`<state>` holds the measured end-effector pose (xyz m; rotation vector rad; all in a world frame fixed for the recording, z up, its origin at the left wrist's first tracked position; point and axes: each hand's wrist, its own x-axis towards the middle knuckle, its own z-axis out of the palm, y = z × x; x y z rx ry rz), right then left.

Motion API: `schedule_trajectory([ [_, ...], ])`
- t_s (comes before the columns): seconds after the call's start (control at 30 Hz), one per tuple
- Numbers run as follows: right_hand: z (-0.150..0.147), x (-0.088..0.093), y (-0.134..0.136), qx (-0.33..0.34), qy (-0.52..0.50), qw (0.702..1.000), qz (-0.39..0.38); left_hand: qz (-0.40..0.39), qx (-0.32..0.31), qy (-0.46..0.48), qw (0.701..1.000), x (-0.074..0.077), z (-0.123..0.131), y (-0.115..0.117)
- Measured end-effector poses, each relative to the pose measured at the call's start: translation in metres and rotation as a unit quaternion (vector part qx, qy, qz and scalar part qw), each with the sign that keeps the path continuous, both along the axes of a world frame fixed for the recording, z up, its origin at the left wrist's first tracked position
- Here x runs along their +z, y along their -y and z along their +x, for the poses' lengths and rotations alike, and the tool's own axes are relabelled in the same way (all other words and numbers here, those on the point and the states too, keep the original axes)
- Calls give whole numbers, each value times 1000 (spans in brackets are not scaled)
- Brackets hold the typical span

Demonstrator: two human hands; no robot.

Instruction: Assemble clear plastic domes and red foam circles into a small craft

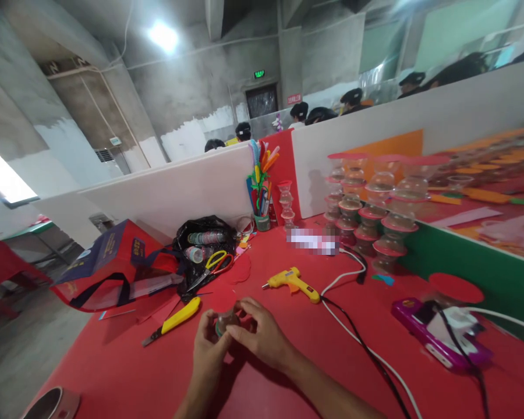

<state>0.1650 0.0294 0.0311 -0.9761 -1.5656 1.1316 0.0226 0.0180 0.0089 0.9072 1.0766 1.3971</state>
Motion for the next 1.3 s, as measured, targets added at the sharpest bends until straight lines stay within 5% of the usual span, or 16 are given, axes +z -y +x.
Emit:
schedule_trajectory([
  [0.6, -24, -5, -14, -40, -10, 996, -77, 93, 43, -52, 993, 6, -2, -7],
  [1.0, -22, -11, -13, -120, 23, 992, -10, 56, -72, 44, 995, -3, -1, 1],
  [1.3, -10, -13, -15, -157, 28, 987, -22, 14, -76, -50, 996, 6, 2, 9],
])
